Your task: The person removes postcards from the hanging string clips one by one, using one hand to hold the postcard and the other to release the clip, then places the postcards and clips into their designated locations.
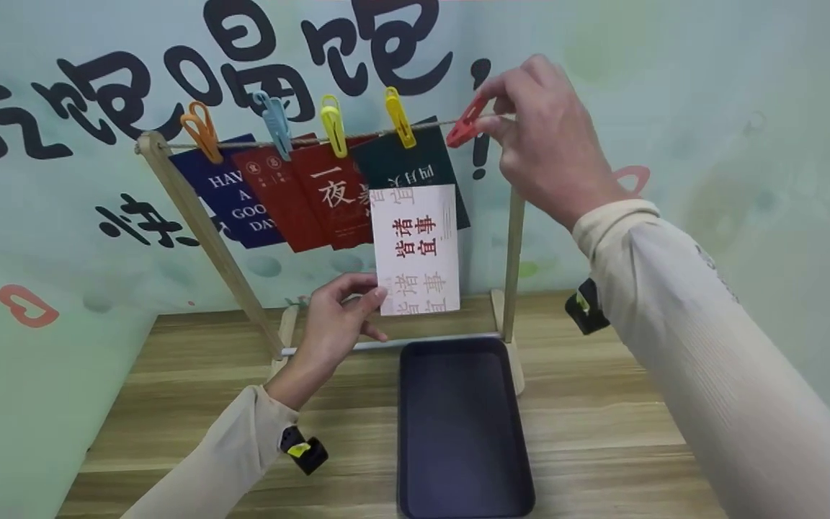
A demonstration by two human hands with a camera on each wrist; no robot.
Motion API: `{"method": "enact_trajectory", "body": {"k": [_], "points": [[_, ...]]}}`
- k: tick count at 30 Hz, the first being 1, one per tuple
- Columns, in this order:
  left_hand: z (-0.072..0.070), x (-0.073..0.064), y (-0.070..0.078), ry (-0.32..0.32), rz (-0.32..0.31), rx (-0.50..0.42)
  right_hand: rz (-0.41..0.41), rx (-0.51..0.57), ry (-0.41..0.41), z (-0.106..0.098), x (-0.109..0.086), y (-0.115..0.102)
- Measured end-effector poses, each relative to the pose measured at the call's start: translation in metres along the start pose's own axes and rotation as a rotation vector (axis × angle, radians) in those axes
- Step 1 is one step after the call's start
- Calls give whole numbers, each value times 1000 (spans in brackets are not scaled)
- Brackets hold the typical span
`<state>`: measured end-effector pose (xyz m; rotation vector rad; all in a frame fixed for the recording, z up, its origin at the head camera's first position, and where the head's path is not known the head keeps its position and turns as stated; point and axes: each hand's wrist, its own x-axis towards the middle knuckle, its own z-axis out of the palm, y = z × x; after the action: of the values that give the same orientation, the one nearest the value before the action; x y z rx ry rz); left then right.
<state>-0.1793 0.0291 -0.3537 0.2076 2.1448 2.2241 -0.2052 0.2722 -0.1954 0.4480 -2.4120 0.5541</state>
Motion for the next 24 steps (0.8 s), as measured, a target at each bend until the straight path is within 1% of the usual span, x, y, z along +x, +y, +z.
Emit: {"method": "enact_trajectory", "body": {"k": [4,8,11,14,18,21,24], "points": [[-10,-4,-6,11,-15,0,15,30,-12,11,-11,4],[-21,-8,-14,29,-42,15,16,71,15,20,-22,8],[-30,-13,-23,36,-50,25,34,112,24,29,-30,10],[-37,-18,-33,50,-73,32,65,137,11,39,-41,12],[-48,-23,-47,79,-110,42,71,165,1,54,-55,16],[-58,-27,-55,101,-118,53,73,185,-14,65,-65,19],[-68,-33,-63,116,-127,70,97,195,-48,77,-76,22]]}}
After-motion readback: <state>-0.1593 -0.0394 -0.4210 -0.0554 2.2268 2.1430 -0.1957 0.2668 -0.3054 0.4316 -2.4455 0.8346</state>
